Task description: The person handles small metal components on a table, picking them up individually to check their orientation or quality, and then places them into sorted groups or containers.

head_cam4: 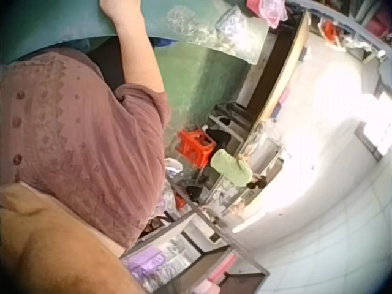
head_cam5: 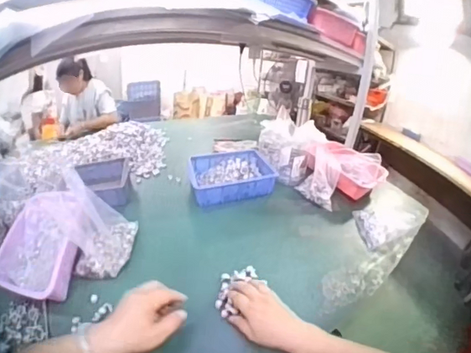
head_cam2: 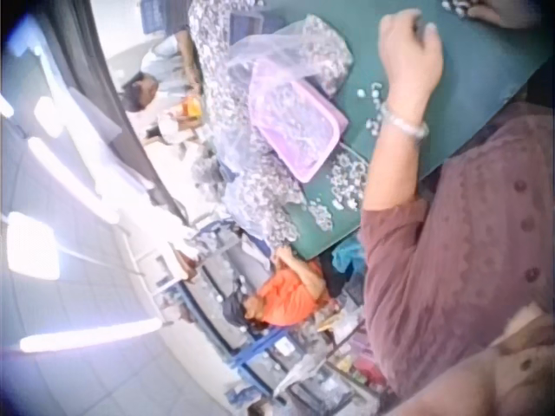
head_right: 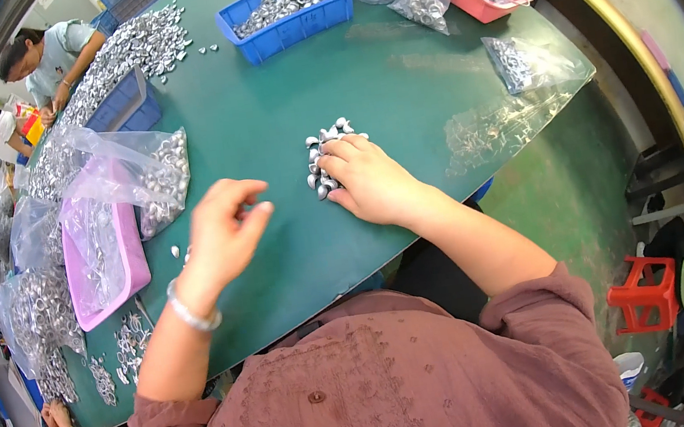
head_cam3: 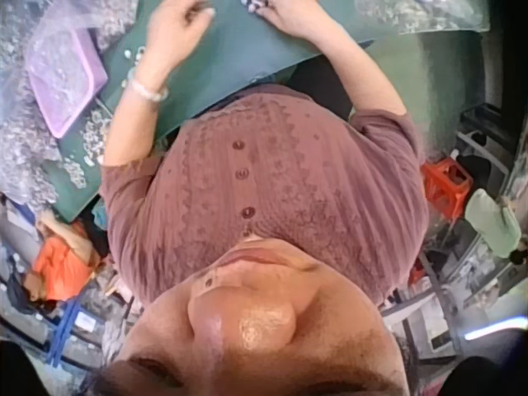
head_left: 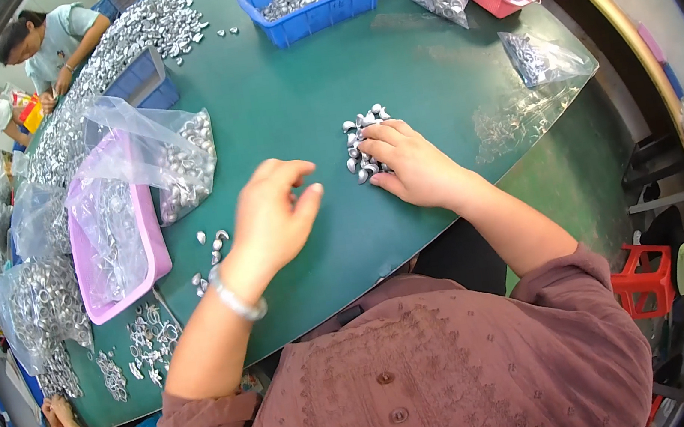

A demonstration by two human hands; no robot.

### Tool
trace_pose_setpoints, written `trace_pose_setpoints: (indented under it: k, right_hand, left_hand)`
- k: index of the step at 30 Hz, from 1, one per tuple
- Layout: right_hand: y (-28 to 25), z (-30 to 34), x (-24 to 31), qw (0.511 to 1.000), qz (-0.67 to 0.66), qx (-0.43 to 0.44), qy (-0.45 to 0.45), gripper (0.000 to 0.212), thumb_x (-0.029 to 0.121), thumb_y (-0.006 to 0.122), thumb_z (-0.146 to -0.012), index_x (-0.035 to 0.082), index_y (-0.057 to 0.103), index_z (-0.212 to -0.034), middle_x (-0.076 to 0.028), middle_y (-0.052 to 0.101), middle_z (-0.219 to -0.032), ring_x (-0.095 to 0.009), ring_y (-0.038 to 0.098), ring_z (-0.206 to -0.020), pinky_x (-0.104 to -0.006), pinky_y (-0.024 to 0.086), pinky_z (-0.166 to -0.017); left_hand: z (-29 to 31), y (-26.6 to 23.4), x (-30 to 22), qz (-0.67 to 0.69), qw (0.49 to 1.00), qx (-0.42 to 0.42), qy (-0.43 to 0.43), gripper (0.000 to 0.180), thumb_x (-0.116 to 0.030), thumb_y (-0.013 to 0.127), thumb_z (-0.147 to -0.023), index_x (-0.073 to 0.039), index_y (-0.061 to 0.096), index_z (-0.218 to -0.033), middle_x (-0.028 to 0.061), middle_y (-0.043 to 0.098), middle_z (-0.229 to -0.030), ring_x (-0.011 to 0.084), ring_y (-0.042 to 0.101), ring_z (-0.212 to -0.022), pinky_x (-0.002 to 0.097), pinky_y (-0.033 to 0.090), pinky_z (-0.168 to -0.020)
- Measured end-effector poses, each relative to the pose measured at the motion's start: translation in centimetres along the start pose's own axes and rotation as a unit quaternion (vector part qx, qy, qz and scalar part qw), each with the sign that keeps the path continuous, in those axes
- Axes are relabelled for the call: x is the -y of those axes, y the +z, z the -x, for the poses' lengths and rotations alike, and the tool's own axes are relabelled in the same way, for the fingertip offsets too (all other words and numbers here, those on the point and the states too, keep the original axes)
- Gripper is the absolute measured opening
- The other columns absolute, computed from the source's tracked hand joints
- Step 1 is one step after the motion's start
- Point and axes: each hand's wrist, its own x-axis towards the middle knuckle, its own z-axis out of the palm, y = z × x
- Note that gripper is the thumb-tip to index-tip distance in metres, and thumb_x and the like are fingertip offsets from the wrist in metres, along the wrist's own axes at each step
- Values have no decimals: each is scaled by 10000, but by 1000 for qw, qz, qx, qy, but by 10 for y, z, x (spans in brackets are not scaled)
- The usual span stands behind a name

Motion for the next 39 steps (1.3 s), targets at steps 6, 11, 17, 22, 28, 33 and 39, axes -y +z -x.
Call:
trace_pose_setpoints:
  k: [6,11,17,22,28,33,39]
  right_hand:
    - [6,8,3,996,-85,-32,-3,333,82,631,-689,8,564,-1006,-148,487,-1104,-312,438,-1068,-386,357,-920]
    - [9,12,-6,990,-120,-69,0,295,62,619,-693,9,570,-978,-139,504,-1078,-311,459,-1040,-389,366,-907]
    - [10,6,-9,990,-90,-104,-13,225,5,568,-723,33,572,-946,-121,523,-1067,-304,475,-1011,-389,375,-881]
    - [9,1,-8,987,-95,-130,-7,195,9,573,-705,29,593,-898,-108,550,-993,-288,503,-949,-395,387,-842]
    - [-4,-4,7,977,-184,-104,13,198,-16,554,-716,34,596,-903,-96,562,-929,-285,525,-878,-372,423,-773]
    - [-12,-10,5,952,-286,-96,51,229,-43,541,-710,44,597,-914,-104,566,-865,-287,540,-823,-357,446,-711]
    - [-10,-5,-6,998,-56,7,-2,182,27,601,-684,62,634,-860,-79,531,-881,-270,487,-885,-356,403,-763]
  left_hand:
    - [-23,54,11,-61,996,44,-45,261,-140,652,-707,-26,597,-935,88,534,-803,199,537,-675,295,444,-614]
    - [-35,60,6,-42,995,73,-52,285,-145,645,-709,-37,598,-968,96,531,-814,231,542,-716,313,439,-649]
    - [-34,61,17,-35,995,90,-29,249,-21,594,-713,-50,603,-961,103,519,-806,260,536,-734,335,435,-679]
    - [-34,56,24,-68,995,71,29,188,-44,617,-722,-37,591,-908,99,519,-800,242,536,-729,319,433,-669]
    - [-27,36,25,216,962,135,-98,133,-143,579,-826,-24,569,-884,23,538,-776,111,485,-686,232,407,-624]
    - [-18,28,15,450,853,169,-205,156,-192,544,-862,-36,550,-853,32,564,-754,109,554,-667,212,444,-588]
    - [-5,30,26,630,726,123,-247,101,-136,560,-841,-66,500,-802,66,572,-756,138,601,-685,208,491,-568]
